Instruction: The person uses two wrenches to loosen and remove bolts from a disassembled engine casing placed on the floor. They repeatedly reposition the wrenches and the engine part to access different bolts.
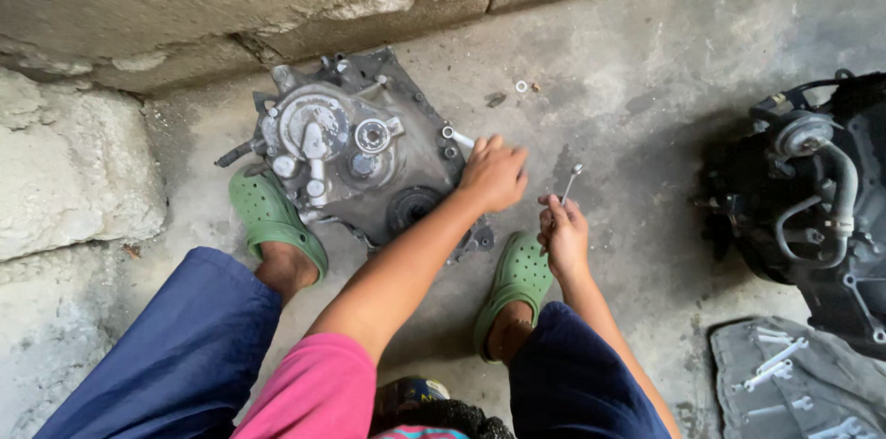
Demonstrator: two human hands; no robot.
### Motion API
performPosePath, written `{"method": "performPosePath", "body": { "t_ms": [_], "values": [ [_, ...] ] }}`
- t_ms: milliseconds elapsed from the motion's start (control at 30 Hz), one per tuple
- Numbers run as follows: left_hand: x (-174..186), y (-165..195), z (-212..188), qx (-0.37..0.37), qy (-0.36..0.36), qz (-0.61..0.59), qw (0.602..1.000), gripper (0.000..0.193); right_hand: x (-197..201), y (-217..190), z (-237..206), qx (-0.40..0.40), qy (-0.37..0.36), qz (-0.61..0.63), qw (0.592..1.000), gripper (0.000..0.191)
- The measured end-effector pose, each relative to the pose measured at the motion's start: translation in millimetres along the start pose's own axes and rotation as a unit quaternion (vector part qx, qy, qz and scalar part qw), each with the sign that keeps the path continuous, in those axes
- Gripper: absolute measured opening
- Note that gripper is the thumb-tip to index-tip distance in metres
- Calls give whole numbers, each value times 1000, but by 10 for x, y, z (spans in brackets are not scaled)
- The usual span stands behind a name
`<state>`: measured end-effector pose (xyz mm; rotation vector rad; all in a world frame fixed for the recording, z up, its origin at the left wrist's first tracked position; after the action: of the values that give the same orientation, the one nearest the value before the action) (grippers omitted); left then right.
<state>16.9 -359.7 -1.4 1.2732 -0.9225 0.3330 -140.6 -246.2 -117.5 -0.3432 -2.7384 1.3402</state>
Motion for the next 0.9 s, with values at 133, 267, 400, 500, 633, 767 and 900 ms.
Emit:
{"method": "performPosePath", "body": {
  "t_ms": [133,267,400,500,633,767,900],
  "values": [
    [282,-288,678,137,109,54,983,29,68,15,6,1,7,12,1000,23],
    [812,-845,784,332,289,-6,898,23,133,32,52,6,20,23,1000,24],
    [884,-529,698,166,340,-23,925,24,122,60,127,-4,33,17,999,23],
    [582,51,500,21,257,-34,966,25,-12,-91,148,18,-22,60,998,27],
    [79,820,85,-109,56,-13,992,62,-140,-262,21,-52,-93,228,968,31],
    [-9,1057,-497,-97,-69,-39,992,114,-119,-168,-287,-159,-77,161,971,39],
    [327,1119,-822,-121,-49,-23,991,117,-170,-152,-516,-143,-104,10,984,28]
  ]
}}
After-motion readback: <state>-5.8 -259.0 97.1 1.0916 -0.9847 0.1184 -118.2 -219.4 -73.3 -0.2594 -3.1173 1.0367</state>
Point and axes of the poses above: each hand's wrist, its own z-axis towards the middle knuckle, its own x-axis out of the back of the hand, y = z × x, the point moved 10 cm from there along z, towards the middle knuckle, and after that the axes turned 8 degrees about -z, right-handed, at the moved point
